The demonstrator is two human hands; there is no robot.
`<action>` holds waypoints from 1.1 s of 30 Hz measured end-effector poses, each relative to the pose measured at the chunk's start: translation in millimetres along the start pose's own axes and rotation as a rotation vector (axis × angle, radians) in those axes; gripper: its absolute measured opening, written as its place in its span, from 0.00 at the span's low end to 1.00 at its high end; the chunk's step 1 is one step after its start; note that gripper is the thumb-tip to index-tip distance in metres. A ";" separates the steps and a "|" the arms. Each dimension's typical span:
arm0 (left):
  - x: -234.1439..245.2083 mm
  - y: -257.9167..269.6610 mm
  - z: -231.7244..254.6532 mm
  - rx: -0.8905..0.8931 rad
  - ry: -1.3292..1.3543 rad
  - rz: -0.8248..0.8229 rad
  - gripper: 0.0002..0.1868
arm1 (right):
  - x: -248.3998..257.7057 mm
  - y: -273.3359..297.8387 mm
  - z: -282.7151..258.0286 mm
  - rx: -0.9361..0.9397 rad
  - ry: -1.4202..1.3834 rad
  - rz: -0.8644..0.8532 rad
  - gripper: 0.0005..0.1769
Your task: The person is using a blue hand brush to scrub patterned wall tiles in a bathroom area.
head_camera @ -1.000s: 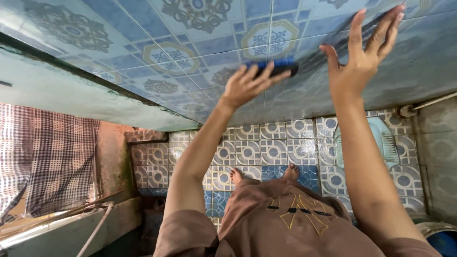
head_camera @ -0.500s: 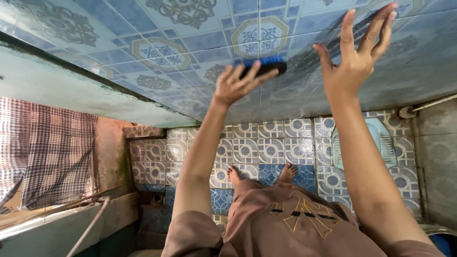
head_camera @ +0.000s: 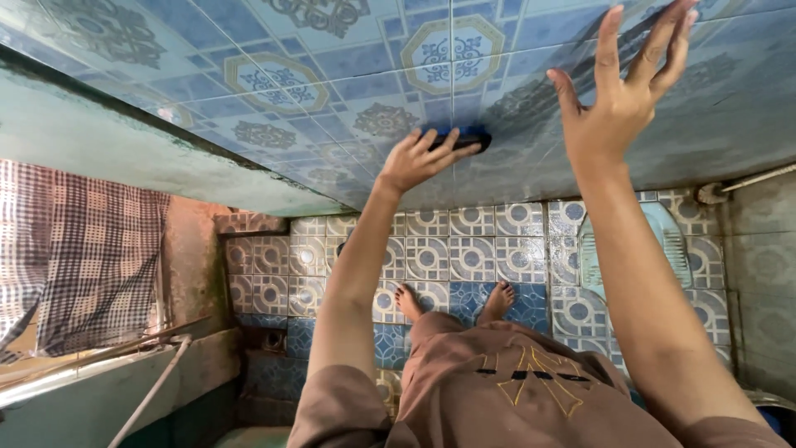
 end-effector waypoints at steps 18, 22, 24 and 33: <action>6.8 -46.7 15.3 -0.023 -0.024 0.074 0.39 | -28.5 13.1 99.8 -0.011 0.195 0.027 0.41; 74.1 -92.8 -16.1 0.153 -0.171 0.373 0.40 | -30.6 24.1 131.8 0.065 0.048 -0.189 0.68; 99.3 -111.1 -26.4 0.241 -0.276 0.497 0.39 | -34.7 30.9 139.2 0.064 -0.014 -0.254 0.79; -2.5 -86.2 38.6 -0.046 -0.065 0.155 0.38 | -39.7 36.2 140.2 0.111 -0.014 -0.287 0.72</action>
Point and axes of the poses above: each hand's wrist, its own y-axis away from the middle knuckle, its own x-axis out of the back of the hand, z = x × y, the point moved 9 cm from there along -y, towards the middle knuckle, and after that the axes turned 13 degrees about y, right-handed, at the moved point
